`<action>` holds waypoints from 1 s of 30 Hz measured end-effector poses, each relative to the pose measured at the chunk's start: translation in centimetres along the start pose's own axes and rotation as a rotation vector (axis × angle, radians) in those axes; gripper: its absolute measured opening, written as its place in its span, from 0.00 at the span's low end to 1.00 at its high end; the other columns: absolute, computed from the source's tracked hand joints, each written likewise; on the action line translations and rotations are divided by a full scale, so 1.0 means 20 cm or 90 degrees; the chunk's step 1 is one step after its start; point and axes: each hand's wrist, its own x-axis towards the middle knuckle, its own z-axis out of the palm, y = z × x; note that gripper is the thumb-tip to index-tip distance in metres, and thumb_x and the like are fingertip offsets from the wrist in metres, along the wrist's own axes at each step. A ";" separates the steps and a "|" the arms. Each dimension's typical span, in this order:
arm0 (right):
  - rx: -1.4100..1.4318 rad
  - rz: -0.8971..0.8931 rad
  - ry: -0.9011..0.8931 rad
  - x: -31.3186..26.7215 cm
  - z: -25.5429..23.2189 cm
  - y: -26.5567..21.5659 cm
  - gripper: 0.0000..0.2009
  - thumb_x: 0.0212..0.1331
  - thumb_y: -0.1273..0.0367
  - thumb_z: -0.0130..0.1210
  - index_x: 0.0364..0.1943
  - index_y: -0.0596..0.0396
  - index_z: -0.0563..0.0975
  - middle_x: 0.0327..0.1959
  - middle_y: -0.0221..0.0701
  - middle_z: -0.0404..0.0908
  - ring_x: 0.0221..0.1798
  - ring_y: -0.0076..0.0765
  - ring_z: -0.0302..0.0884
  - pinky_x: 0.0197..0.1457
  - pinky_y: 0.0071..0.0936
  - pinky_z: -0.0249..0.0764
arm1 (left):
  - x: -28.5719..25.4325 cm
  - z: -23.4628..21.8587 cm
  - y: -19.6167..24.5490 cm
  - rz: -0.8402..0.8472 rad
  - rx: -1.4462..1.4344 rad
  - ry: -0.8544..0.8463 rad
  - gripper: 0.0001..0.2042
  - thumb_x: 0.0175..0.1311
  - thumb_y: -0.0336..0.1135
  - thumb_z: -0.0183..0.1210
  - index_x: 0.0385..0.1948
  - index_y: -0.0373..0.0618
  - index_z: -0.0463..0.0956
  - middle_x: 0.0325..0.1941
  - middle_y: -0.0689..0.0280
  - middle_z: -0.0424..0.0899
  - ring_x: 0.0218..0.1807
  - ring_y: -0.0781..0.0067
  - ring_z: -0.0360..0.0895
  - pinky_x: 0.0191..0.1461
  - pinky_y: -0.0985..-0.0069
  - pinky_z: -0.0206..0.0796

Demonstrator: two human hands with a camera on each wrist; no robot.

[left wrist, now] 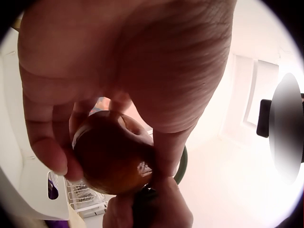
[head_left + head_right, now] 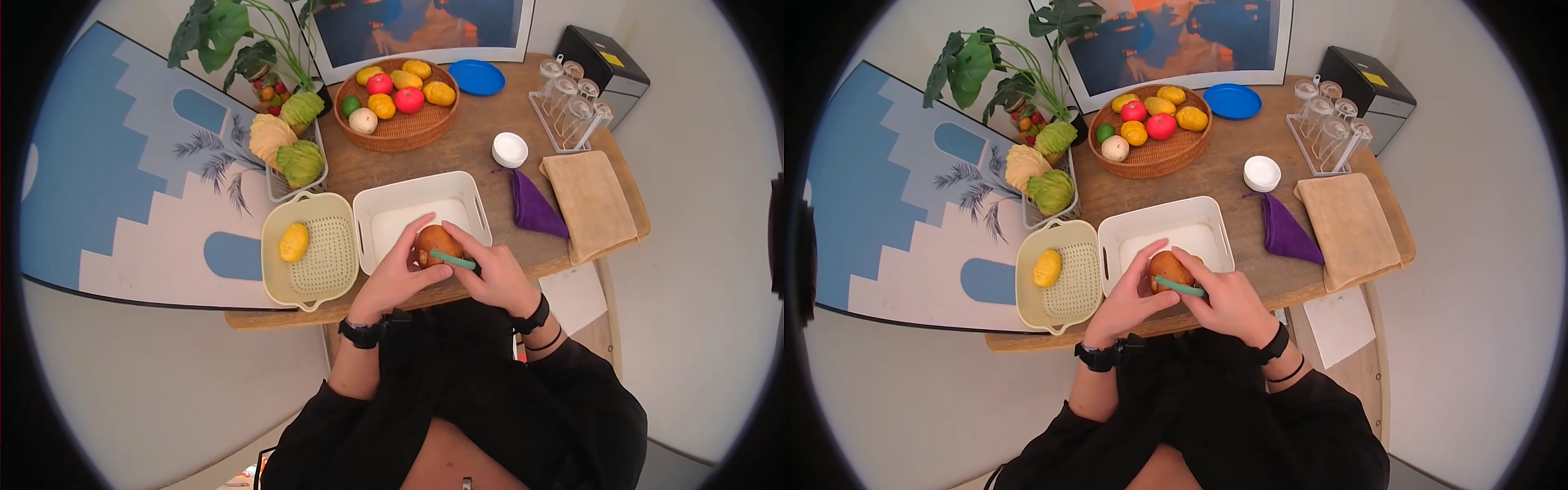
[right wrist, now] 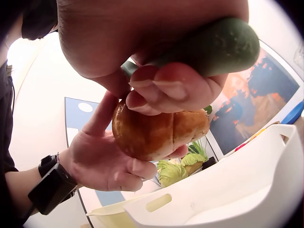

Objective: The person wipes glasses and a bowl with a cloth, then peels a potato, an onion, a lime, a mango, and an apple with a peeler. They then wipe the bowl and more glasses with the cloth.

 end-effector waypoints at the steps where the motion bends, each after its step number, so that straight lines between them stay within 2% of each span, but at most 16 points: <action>1: 0.004 0.002 -0.003 0.00 -0.01 -0.01 0.30 0.59 0.72 0.62 0.69 0.49 0.70 0.30 0.46 0.83 0.31 0.59 0.82 0.34 0.38 0.77 | 0.00 -0.01 -0.03 0.011 0.008 0.019 0.40 0.59 0.27 0.71 0.73 0.50 0.57 0.61 0.63 0.72 0.59 0.72 0.74 0.52 0.75 0.75; 5: 0.003 -0.011 -0.011 0.00 0.00 0.00 0.30 0.60 0.71 0.61 0.69 0.48 0.70 0.31 0.46 0.83 0.31 0.59 0.82 0.34 0.38 0.78 | -0.01 -0.05 -0.01 -0.015 0.083 -0.054 0.42 0.58 0.26 0.71 0.73 0.49 0.55 0.63 0.62 0.71 0.62 0.70 0.72 0.57 0.73 0.73; 7: -0.012 -0.029 -0.006 -0.01 0.02 0.05 0.33 0.58 0.66 0.61 0.71 0.46 0.67 0.29 0.46 0.83 0.27 0.58 0.81 0.31 0.45 0.78 | -0.02 -0.03 0.07 -0.006 0.184 -0.075 0.42 0.58 0.27 0.71 0.73 0.48 0.55 0.64 0.60 0.70 0.61 0.70 0.73 0.58 0.72 0.74; 8: -0.012 -0.030 -0.006 -0.01 0.03 0.05 0.33 0.58 0.66 0.61 0.71 0.46 0.67 0.29 0.46 0.83 0.27 0.58 0.81 0.31 0.45 0.78 | -0.02 -0.03 0.06 -0.006 0.184 -0.074 0.42 0.58 0.27 0.71 0.73 0.48 0.55 0.64 0.60 0.70 0.61 0.70 0.73 0.58 0.72 0.74; 10: -0.016 -0.046 0.009 0.00 0.03 0.05 0.34 0.59 0.66 0.61 0.72 0.46 0.66 0.29 0.46 0.83 0.27 0.58 0.81 0.31 0.45 0.78 | -0.02 0.00 0.04 0.006 0.055 -0.066 0.39 0.59 0.30 0.71 0.72 0.46 0.58 0.61 0.62 0.72 0.54 0.71 0.77 0.51 0.74 0.77; 11: -0.016 -0.046 0.010 0.00 0.03 0.06 0.34 0.59 0.66 0.61 0.72 0.46 0.66 0.29 0.46 0.83 0.27 0.58 0.81 0.31 0.45 0.78 | -0.02 0.01 0.04 0.007 0.056 -0.066 0.39 0.59 0.30 0.71 0.72 0.46 0.58 0.61 0.62 0.72 0.54 0.71 0.77 0.51 0.74 0.77; 13: -0.002 -0.061 0.025 0.00 0.04 0.06 0.33 0.59 0.66 0.61 0.71 0.46 0.66 0.27 0.46 0.83 0.26 0.58 0.81 0.30 0.45 0.77 | -0.03 0.03 0.07 -0.108 -0.050 -0.002 0.39 0.61 0.25 0.68 0.73 0.48 0.56 0.65 0.59 0.70 0.59 0.71 0.76 0.52 0.74 0.77; 17: -0.032 0.001 0.006 0.00 0.00 0.01 0.31 0.60 0.65 0.61 0.69 0.47 0.68 0.28 0.45 0.83 0.27 0.57 0.81 0.31 0.45 0.77 | -0.01 0.01 0.02 -0.084 0.047 0.003 0.39 0.62 0.23 0.66 0.73 0.49 0.54 0.65 0.59 0.69 0.58 0.71 0.77 0.47 0.75 0.79; 19: -0.035 0.048 -0.031 0.00 -0.01 -0.01 0.28 0.61 0.70 0.61 0.68 0.48 0.70 0.34 0.46 0.85 0.35 0.59 0.83 0.36 0.37 0.79 | -0.01 0.00 0.00 0.014 0.136 -0.036 0.38 0.63 0.24 0.65 0.74 0.49 0.54 0.65 0.60 0.69 0.55 0.71 0.79 0.45 0.75 0.80; 23: -0.026 -0.018 0.021 0.01 0.01 0.04 0.28 0.60 0.71 0.61 0.67 0.48 0.70 0.33 0.46 0.85 0.35 0.59 0.83 0.36 0.38 0.79 | -0.02 0.01 0.05 -0.038 0.048 -0.053 0.37 0.63 0.25 0.65 0.73 0.49 0.55 0.63 0.61 0.71 0.55 0.71 0.78 0.47 0.75 0.80; 25: -0.026 -0.050 0.045 0.01 0.02 0.04 0.28 0.60 0.66 0.61 0.66 0.46 0.69 0.28 0.44 0.83 0.27 0.57 0.82 0.30 0.44 0.78 | -0.02 0.03 0.06 -0.046 -0.021 -0.024 0.37 0.63 0.25 0.65 0.73 0.49 0.55 0.63 0.61 0.71 0.58 0.71 0.76 0.50 0.75 0.78; 26: -0.026 -0.049 0.044 0.01 0.01 0.03 0.28 0.60 0.66 0.61 0.66 0.46 0.69 0.28 0.44 0.83 0.27 0.57 0.82 0.30 0.44 0.78 | -0.02 0.03 0.05 -0.046 -0.022 -0.024 0.37 0.63 0.25 0.65 0.73 0.49 0.55 0.63 0.61 0.71 0.58 0.71 0.76 0.50 0.75 0.78; 28: -0.001 0.020 0.005 0.01 -0.01 -0.02 0.26 0.60 0.71 0.61 0.65 0.49 0.71 0.33 0.46 0.85 0.36 0.59 0.84 0.36 0.37 0.78 | 0.00 0.01 -0.01 -0.041 -0.046 0.034 0.36 0.63 0.30 0.69 0.71 0.47 0.58 0.61 0.59 0.72 0.55 0.72 0.77 0.51 0.75 0.78; 30: 0.002 0.006 0.011 0.01 -0.01 -0.01 0.27 0.60 0.71 0.61 0.66 0.48 0.71 0.32 0.45 0.85 0.35 0.58 0.84 0.35 0.37 0.78 | 0.01 0.00 -0.05 -0.032 -0.029 0.036 0.37 0.63 0.27 0.67 0.72 0.47 0.57 0.63 0.59 0.71 0.59 0.71 0.76 0.54 0.73 0.76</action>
